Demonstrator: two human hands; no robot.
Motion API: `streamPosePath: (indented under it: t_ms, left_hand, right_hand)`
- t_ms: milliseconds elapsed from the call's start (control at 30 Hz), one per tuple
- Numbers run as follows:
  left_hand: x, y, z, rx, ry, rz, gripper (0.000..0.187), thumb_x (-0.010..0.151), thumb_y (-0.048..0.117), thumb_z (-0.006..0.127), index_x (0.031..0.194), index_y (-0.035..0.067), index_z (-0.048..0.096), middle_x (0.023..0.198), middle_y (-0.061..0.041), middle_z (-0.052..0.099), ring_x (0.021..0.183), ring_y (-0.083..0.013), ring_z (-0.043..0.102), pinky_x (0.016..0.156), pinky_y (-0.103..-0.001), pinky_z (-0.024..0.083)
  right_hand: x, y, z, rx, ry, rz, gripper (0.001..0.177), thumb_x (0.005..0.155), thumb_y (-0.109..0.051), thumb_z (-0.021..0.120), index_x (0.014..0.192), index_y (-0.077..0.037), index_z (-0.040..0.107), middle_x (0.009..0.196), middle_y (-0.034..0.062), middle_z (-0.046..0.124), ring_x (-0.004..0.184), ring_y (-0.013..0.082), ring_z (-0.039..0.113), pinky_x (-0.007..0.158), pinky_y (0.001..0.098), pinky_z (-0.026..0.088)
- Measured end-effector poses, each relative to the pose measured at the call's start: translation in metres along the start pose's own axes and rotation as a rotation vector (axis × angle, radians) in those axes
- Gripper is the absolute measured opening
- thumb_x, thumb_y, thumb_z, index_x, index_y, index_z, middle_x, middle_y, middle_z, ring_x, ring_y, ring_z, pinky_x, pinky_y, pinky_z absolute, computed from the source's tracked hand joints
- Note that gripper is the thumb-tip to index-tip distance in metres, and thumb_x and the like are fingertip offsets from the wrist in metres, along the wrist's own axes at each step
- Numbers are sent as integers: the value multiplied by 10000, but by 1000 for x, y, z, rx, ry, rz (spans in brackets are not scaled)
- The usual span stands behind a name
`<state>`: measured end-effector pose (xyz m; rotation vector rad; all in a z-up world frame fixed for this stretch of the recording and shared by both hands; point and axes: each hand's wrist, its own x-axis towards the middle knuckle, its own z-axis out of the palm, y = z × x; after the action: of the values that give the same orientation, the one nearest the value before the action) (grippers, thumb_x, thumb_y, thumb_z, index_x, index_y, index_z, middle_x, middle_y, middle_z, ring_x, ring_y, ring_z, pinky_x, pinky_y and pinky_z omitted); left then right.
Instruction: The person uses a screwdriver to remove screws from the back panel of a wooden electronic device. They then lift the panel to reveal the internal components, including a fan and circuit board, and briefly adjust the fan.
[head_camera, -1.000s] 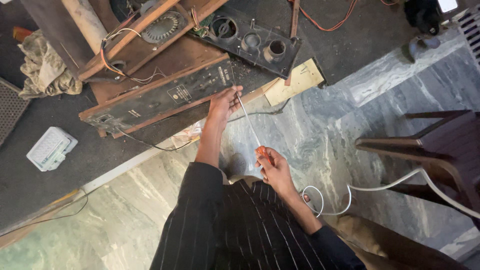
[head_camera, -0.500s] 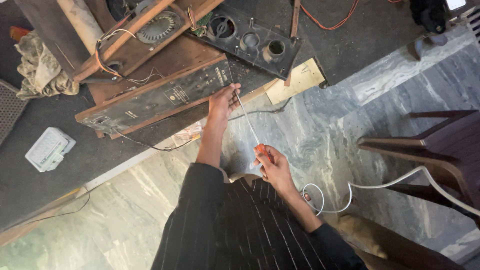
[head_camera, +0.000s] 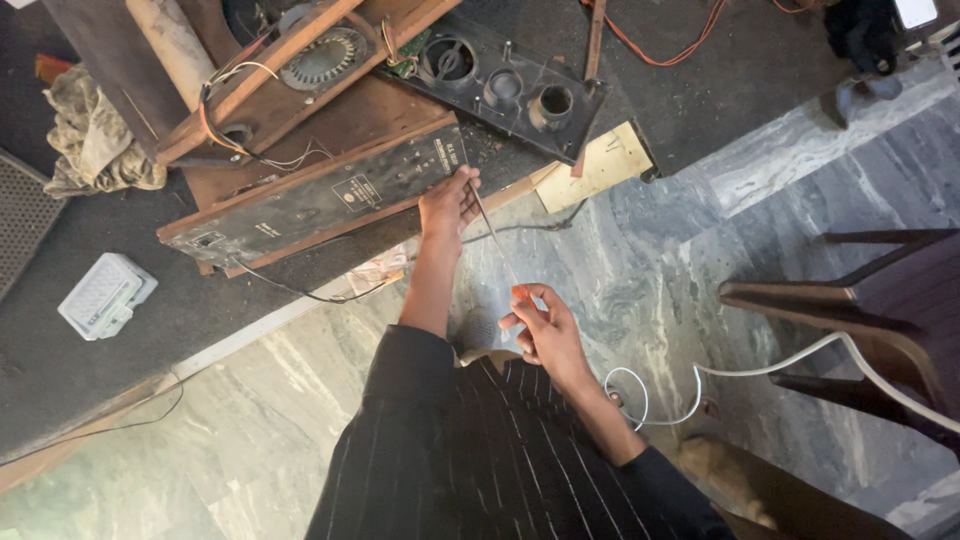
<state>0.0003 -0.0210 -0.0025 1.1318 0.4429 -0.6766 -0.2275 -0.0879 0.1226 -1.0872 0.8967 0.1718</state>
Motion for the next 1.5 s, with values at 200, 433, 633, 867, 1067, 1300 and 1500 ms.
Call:
streamPosePath:
  t_ms: [200, 433, 633, 867, 1067, 1300, 1500]
  left_hand:
    - [2, 3, -1, -28, 57, -34, 201, 889, 246, 794, 960, 67, 737, 914, -23, 760, 823, -119, 726, 771, -310, 628]
    - [0, 4, -3, -22, 56, -45, 188, 915, 234, 752, 1007, 72, 724, 955, -44, 771, 819, -129, 721, 775, -304, 618]
    - [4, 4, -6, -45, 57, -82, 202, 910, 186, 705, 1045, 39, 731, 1000, -82, 782, 870, -159, 748, 823, -330, 637]
    - [9, -2, -14, -127, -45, -73, 212, 923, 151, 704, 1084, 16, 726, 1027, -86, 765, 922, -168, 728, 863, -346, 618]
    - [6, -4, -19, -115, -114, -51, 266, 926, 137, 726, 1155, 1, 727, 1042, -69, 766, 918, -139, 717, 875, -314, 604]
    - [4, 0, -24, -62, -160, -31, 260, 922, 128, 735, 1157, 16, 737, 1020, -54, 771, 851, -99, 710, 814, -269, 603]
    - [3, 5, -16, -43, -68, -92, 223, 901, 145, 778, 1102, 53, 755, 909, 15, 724, 756, -68, 655, 767, -254, 604]
  right_hand:
    - [1, -5, 4, 41, -6, 17, 332, 952, -242, 639, 1238, -86, 578, 843, 107, 695, 472, 50, 403, 381, 218, 274]
    - [2, -15, 10, 101, -29, 80, 296, 976, -265, 614, 1214, -94, 570, 863, 107, 698, 491, 53, 427, 384, 207, 276]
    - [-2, -19, 6, 404, -218, 189, 330, 970, -287, 590, 1209, -60, 586, 882, 71, 663, 539, 66, 482, 387, 186, 297]
    - [4, -6, 7, 132, -45, -2, 380, 902, -262, 722, 1188, -53, 582, 892, -1, 587, 621, 71, 489, 421, 201, 322]
    - [4, -4, 8, 262, -58, 97, 341, 950, -372, 674, 1032, -42, 651, 863, 27, 595, 594, 70, 495, 424, 195, 334]
    - [4, -3, 10, 162, 3, -41, 291, 879, -189, 762, 1071, -115, 556, 907, 17, 606, 605, 69, 485, 421, 213, 313]
    - [8, 0, 7, 212, -5, 48, 347, 924, -368, 690, 1038, -43, 654, 914, 58, 643, 565, 67, 491, 409, 182, 336]
